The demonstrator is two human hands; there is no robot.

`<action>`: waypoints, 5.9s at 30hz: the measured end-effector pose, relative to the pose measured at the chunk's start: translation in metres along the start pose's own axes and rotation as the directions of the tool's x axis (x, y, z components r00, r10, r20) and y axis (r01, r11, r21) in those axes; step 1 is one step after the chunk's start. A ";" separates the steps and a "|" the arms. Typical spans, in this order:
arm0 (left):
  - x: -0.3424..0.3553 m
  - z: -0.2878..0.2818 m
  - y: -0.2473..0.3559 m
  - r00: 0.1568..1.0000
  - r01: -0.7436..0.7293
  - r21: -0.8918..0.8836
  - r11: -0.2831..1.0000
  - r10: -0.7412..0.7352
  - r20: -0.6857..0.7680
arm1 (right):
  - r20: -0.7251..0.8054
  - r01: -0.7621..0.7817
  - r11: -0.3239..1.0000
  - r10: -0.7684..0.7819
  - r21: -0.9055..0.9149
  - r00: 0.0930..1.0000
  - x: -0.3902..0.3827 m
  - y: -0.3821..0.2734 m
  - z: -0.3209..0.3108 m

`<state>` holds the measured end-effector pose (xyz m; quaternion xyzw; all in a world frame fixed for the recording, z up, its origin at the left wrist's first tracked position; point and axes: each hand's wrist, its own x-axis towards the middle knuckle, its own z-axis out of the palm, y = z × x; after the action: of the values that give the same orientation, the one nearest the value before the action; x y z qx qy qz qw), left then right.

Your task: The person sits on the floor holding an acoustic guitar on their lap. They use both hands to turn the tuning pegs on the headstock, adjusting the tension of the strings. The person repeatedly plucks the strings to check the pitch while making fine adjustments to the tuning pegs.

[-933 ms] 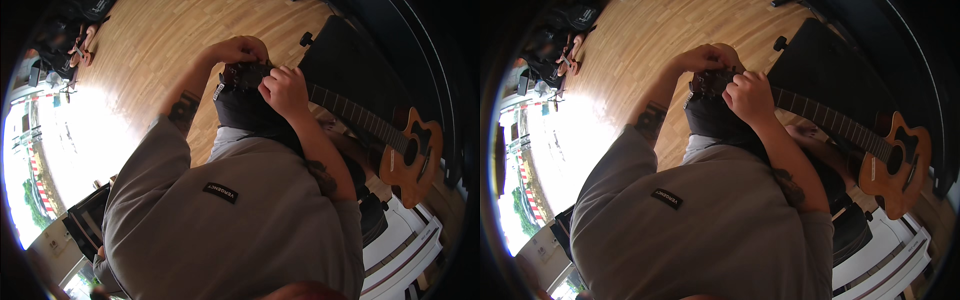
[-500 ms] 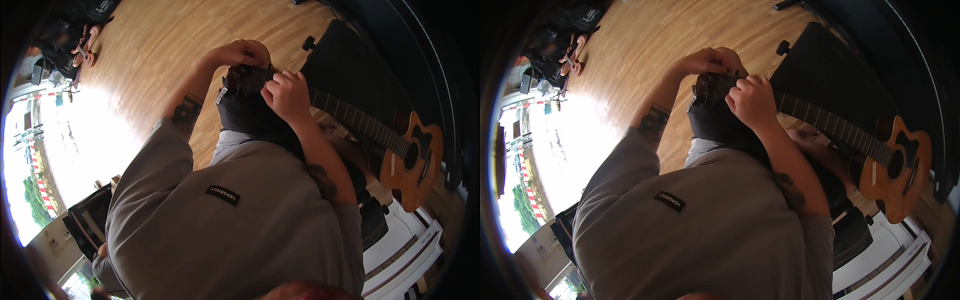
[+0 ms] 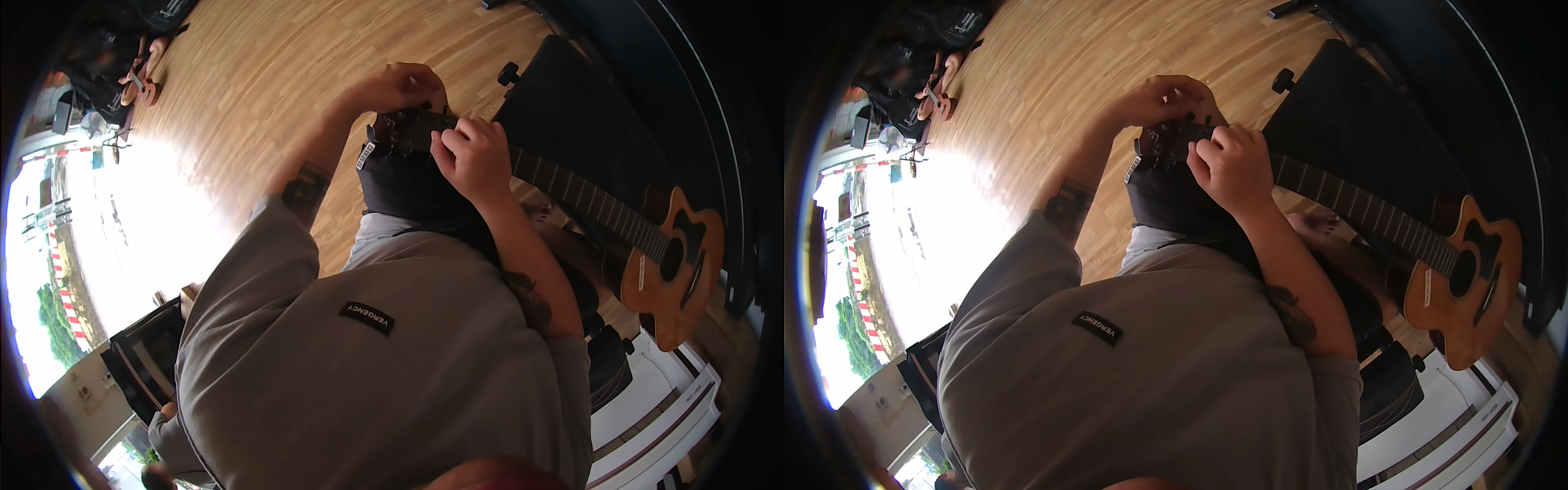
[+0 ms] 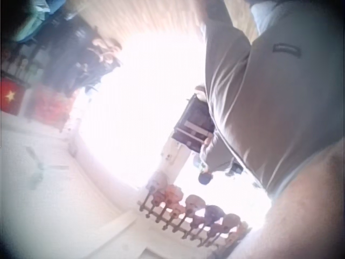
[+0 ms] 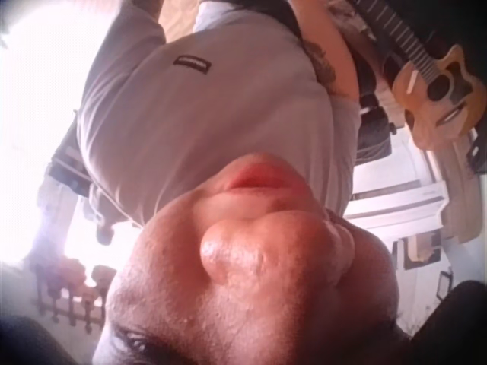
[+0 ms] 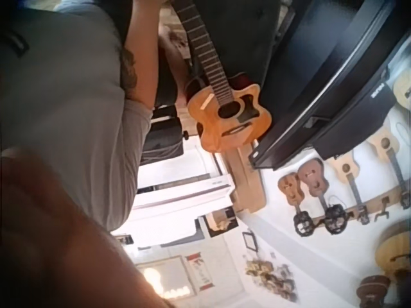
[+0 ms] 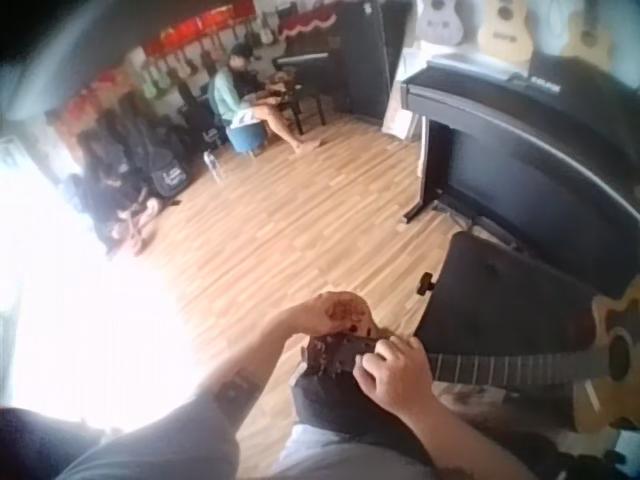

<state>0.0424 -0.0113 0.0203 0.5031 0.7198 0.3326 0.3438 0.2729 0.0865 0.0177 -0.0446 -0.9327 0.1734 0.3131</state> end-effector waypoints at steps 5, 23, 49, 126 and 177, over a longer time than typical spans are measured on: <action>-0.033 0.004 0.030 0.991 0.130 -0.204 0.970 -0.136 -0.016 | -0.056 0.015 0.999 -0.013 0.041 0.998 0.001 0.001 -0.002; -0.061 0.034 0.030 0.982 0.144 0.041 0.989 -0.137 -0.128 | 0.087 0.117 0.989 -0.109 -0.088 0.990 0.002 -0.004 -0.002; -0.071 0.048 0.032 0.950 0.044 0.206 0.978 0.023 -0.310 | 0.097 0.064 0.996 -0.057 -0.069 0.994 0.008 -0.006 -0.007; -0.060 0.050 0.022 0.857 0.078 0.254 0.964 0.065 -0.511 | 0.023 0.154 0.956 -0.153 -0.248 0.988 0.000 -0.009 0.031; -0.062 0.063 0.005 0.713 -0.225 0.429 0.875 0.448 -0.540 | 0.083 0.060 0.972 -0.042 -0.228 0.996 0.011 -0.012 0.023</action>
<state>0.1134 -0.0602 0.0002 0.5387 0.7318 0.4112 -0.0719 0.2510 0.0709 0.0109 -0.0496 -0.9588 0.0576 0.2736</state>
